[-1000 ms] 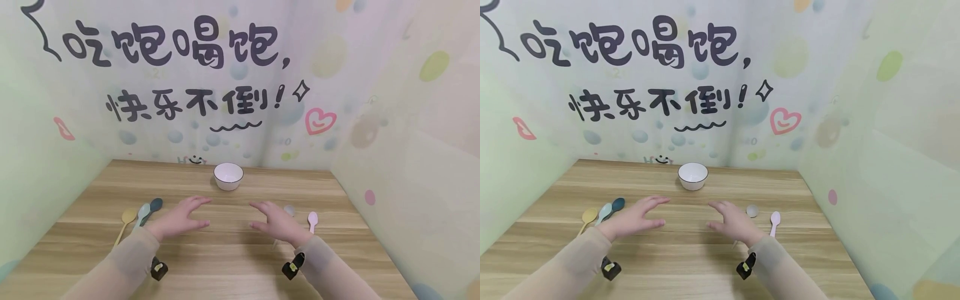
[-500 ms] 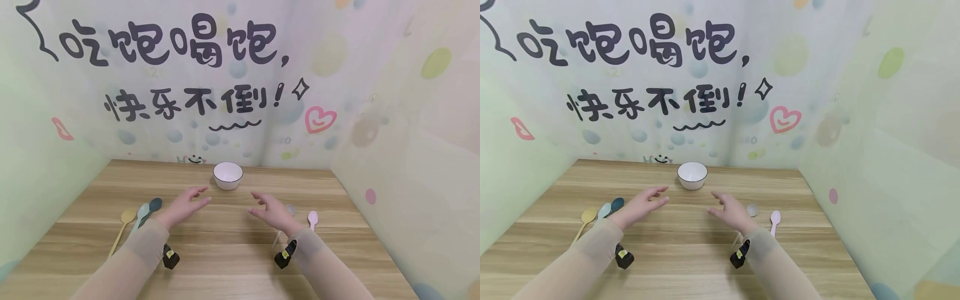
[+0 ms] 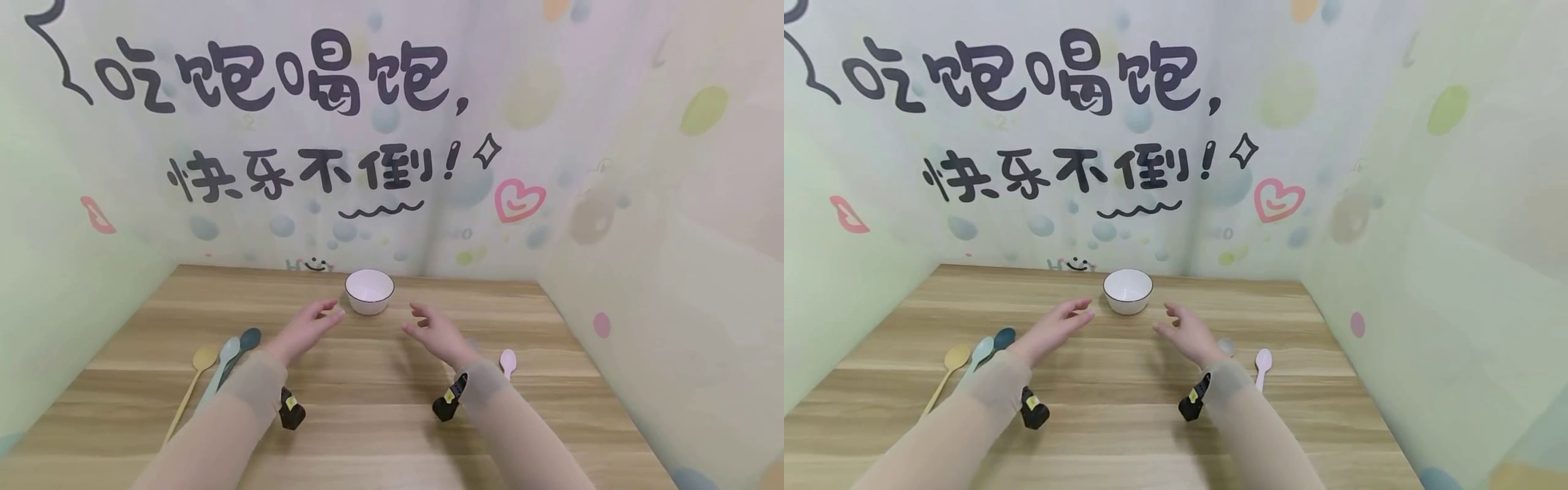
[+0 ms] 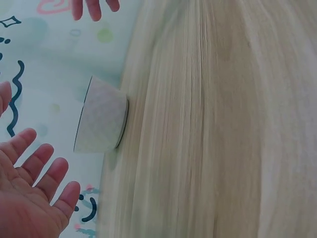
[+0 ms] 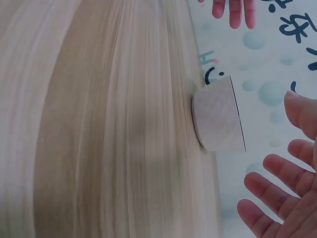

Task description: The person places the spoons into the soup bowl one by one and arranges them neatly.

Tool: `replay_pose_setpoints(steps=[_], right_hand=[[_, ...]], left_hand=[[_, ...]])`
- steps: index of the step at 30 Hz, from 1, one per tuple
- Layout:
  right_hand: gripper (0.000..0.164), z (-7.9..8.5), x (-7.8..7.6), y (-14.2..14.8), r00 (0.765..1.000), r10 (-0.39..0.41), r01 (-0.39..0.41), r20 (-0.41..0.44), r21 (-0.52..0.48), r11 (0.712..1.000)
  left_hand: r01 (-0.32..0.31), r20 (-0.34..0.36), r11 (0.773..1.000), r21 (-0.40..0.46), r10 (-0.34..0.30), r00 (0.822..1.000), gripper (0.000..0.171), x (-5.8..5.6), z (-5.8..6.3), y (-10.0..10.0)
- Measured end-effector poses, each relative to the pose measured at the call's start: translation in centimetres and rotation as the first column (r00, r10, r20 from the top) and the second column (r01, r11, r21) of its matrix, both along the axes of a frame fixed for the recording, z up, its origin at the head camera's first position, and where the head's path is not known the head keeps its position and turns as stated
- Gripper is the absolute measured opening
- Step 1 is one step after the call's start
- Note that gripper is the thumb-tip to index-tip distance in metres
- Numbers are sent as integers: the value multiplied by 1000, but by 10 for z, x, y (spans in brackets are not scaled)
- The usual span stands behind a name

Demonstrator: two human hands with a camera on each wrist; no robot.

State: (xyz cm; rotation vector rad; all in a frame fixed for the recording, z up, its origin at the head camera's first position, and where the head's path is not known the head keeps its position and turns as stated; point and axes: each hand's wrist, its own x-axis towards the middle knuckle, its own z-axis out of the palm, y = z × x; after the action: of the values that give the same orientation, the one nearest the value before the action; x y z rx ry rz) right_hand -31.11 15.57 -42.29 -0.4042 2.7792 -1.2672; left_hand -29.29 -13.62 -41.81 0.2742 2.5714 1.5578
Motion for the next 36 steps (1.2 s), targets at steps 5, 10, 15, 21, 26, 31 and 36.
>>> replay_pose_setpoints(steps=[5,10,15,21,26,31,36], right_hand=[[63,-6,-17,-6,1000,-21,21,13,-44,999],[62,-11,-30,-13,998,-44,48,47,-78,996],[64,-15,-40,-21,995,-51,62,91,-123,990],[63,-18,-49,-30,988,-46,73,147,-187,980],[65,-19,-58,-33,985,-53,85,162,-198,976],[69,-23,-70,-39,983,-62,96,170,-197,976],[68,-27,-79,-47,978,-77,118,195,-208,971]], left_hand=[[-33,40,999,41,32,999,71,-11,-2,4],[-51,45,998,41,49,998,68,-23,-6,8],[-50,39,998,29,49,998,68,-34,-10,13],[-61,19,998,13,61,998,68,-44,-11,21],[-82,29,996,17,81,996,71,-54,-15,25],[-102,48,993,62,99,994,73,-64,-22,28],[-135,43,989,66,132,990,70,-72,-26,33]])
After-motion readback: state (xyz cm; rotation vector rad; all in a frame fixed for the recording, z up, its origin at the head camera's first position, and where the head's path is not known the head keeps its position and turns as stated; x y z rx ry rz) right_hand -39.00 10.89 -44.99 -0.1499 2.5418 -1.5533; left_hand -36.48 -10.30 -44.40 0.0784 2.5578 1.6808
